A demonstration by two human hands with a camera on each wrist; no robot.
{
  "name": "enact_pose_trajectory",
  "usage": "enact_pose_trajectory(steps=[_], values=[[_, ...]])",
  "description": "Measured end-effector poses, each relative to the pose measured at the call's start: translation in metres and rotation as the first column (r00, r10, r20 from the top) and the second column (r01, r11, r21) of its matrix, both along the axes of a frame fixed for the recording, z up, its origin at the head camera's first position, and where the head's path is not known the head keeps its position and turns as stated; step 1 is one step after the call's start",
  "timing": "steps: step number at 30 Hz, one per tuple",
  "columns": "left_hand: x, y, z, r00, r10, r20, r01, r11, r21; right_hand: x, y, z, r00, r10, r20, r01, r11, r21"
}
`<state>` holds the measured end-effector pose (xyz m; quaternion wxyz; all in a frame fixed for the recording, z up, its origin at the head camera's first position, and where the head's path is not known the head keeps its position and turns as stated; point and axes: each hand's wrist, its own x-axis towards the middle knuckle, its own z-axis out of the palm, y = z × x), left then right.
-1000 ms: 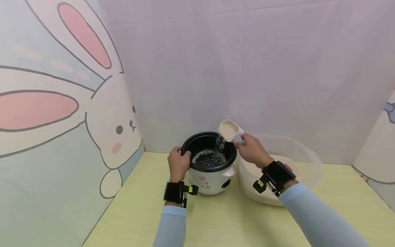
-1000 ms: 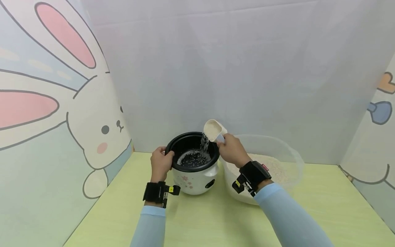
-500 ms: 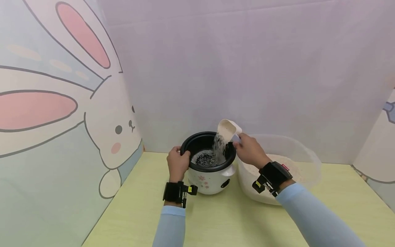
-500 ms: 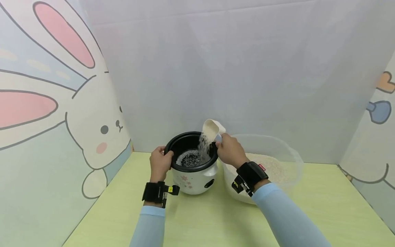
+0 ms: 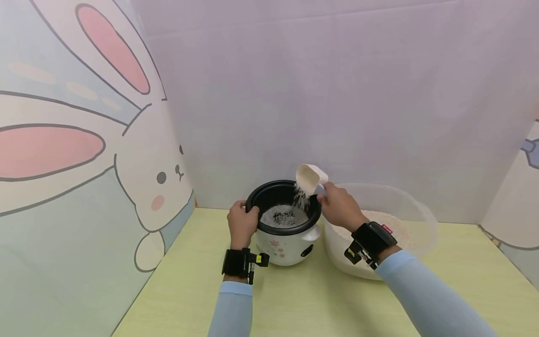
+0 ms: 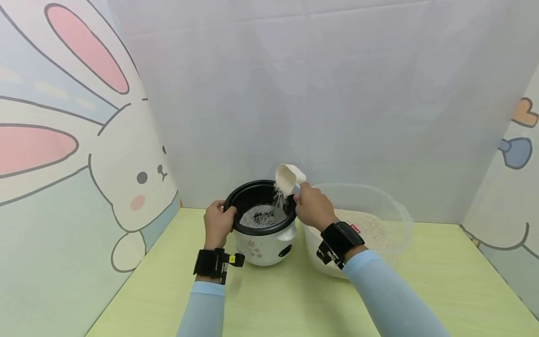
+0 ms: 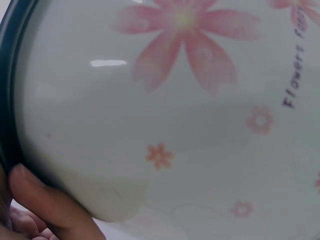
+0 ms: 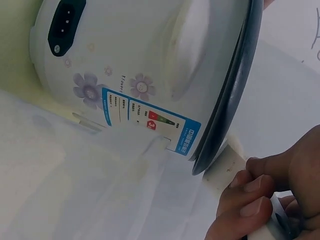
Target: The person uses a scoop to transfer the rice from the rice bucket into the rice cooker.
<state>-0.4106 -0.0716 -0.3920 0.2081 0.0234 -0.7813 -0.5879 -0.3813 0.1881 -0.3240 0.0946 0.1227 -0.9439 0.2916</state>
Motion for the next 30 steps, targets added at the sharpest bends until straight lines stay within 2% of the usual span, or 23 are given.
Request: enact_pose_trajectory(steps=[18, 30], values=[[0.0004, 0.0001, -0.0016, 1.000, -0.003, 0.011, 0.003, 1.000, 0.005, 0.0011, -0.0009, -0.0057, 0.997, -0.042, -0.065, 0.052, 0.985, 0.163], [-0.0005, -0.0005, -0.0017, 1.000, -0.001, 0.002, 0.001, 1.000, 0.004, 0.0028, 0.0024, -0.0071, 0.990, 0.004, -0.140, 0.030, 0.969, 0.245]])
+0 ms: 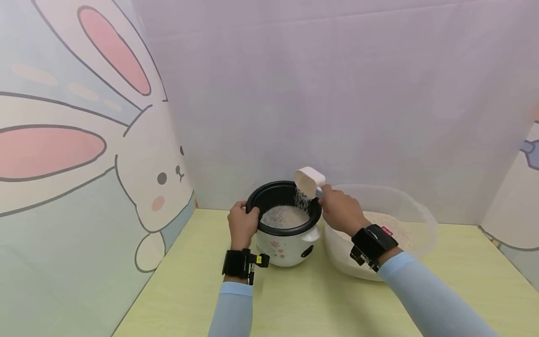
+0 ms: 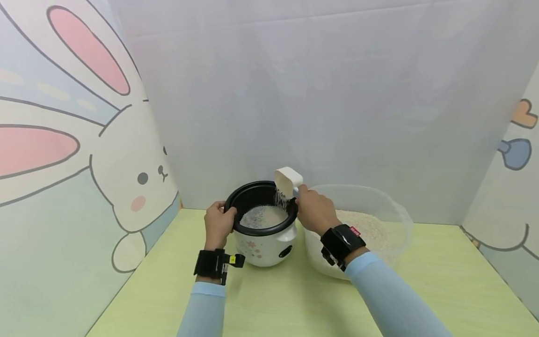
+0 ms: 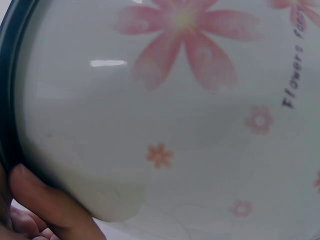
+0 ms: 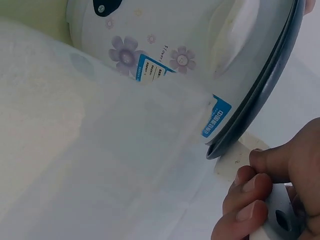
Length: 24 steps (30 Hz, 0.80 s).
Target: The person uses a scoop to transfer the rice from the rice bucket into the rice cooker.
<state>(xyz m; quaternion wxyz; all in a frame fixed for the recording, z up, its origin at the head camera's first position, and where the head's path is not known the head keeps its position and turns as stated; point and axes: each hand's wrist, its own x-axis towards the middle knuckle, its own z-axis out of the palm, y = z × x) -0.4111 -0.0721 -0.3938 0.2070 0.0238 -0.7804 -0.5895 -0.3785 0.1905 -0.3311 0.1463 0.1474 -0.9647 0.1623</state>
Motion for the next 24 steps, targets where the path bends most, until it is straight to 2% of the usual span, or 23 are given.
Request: enact_pose_trajectory(steps=[6, 17, 24], values=[[0.0010, 0.0004, 0.0012, 1.000, -0.003, 0.001, 0.003, 1.000, -0.011, 0.0004, 0.0017, -0.0023, 0.999, 0.016, -0.037, -0.015, 0.999, 0.044], [0.0018, 0.0003, 0.0009, 1.000, -0.001, -0.007, 0.001, 1.000, -0.013, 0.0028, 0.0000, -0.0010, 0.998, 0.024, -0.055, -0.018, 0.995, 0.101], [0.0031, 0.0011, 0.0030, 1.000, 0.000, 0.002, 0.000, 1.000, -0.009, 0.0054, 0.0005, -0.0012, 0.993, 0.054, -0.109, -0.037, 0.988, 0.149]])
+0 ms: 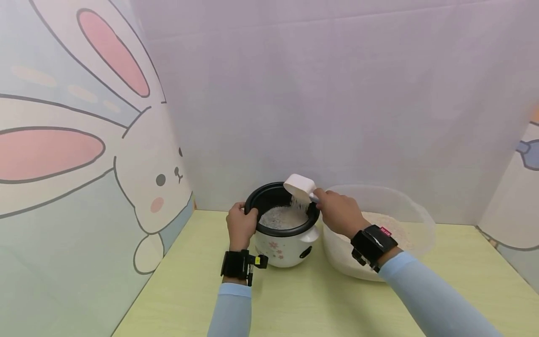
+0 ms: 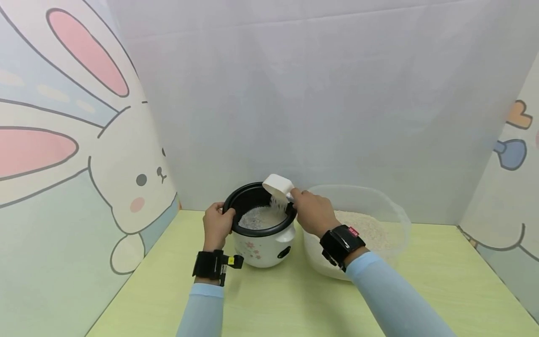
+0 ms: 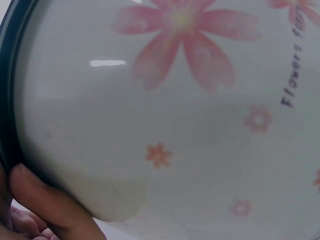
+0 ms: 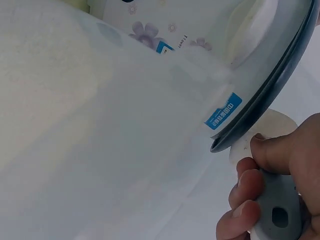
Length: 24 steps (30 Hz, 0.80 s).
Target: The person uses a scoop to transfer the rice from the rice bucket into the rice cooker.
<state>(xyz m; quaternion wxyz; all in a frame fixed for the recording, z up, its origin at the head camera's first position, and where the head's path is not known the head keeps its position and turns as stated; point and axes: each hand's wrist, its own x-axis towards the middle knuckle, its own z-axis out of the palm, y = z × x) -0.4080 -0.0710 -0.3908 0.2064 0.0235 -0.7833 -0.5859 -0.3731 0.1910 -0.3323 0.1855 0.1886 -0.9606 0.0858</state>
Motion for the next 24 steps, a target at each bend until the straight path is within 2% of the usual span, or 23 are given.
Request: enact_pose_trajectory(steps=[13, 17, 24], values=[[-0.001, 0.000, 0.000, 1.000, 0.000, 0.011, 0.000, 1.000, 0.010, 0.001, 0.007, -0.002, 0.989, 0.068, -0.131, -0.059, 0.996, 0.073], [-0.001, 0.000, -0.002, 1.000, -0.001, 0.012, 0.001, 1.000, 0.006, -0.002, 0.016, 0.000, 0.988, 0.076, -0.135, -0.067, 0.995, 0.071], [-0.001, 0.000, 0.000, 1.000, 0.002, 0.013, -0.002, 1.000, 0.002, 0.000, 0.040, 0.009, 0.995, 0.021, -0.100, -0.016, 0.999, 0.046]])
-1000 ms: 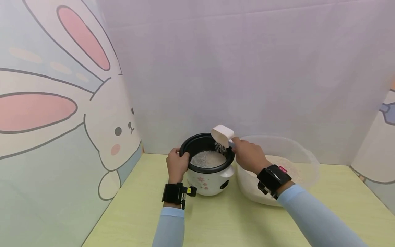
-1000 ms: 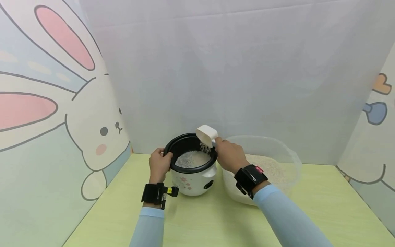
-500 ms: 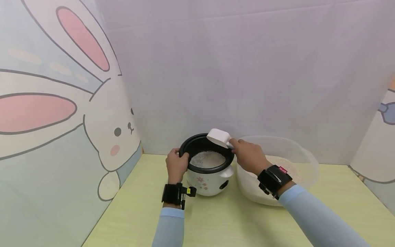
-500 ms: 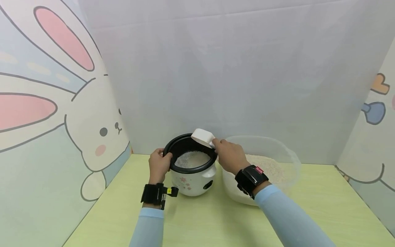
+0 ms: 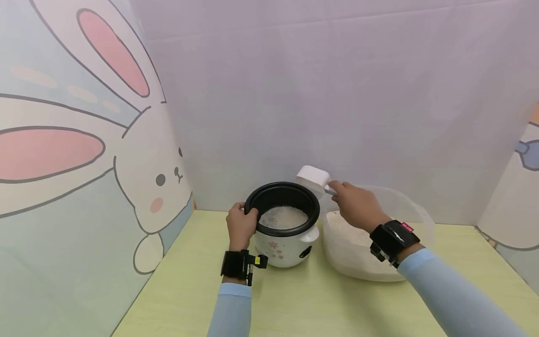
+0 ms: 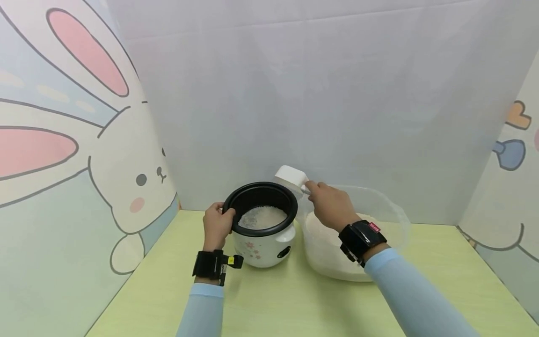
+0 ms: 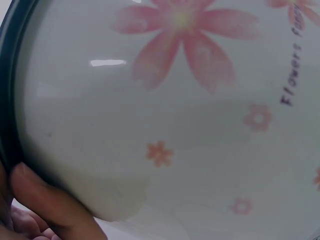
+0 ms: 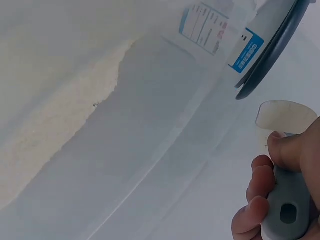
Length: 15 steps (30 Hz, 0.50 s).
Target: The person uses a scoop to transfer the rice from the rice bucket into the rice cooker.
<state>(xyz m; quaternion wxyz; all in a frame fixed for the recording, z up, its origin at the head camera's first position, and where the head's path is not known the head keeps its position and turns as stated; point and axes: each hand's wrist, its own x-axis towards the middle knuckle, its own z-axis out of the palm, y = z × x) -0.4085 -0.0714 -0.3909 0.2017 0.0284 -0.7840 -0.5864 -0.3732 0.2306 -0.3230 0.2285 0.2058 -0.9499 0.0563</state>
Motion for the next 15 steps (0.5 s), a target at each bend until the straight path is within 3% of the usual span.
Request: enact_pose_trajectory(steps=[7, 15], values=[[0.001, 0.001, 0.001, 1.000, 0.000, 0.006, 0.000, 1.000, -0.005, 0.012, 0.023, 0.005, 0.998, -0.038, 0.057, 0.037, 0.999, 0.018], [0.000, 0.001, -0.001, 1.000, 0.009, 0.008, -0.009, 1.000, -0.018, 0.018, 0.058, -0.001, 0.987, -0.080, 0.141, 0.072, 0.996, 0.057]])
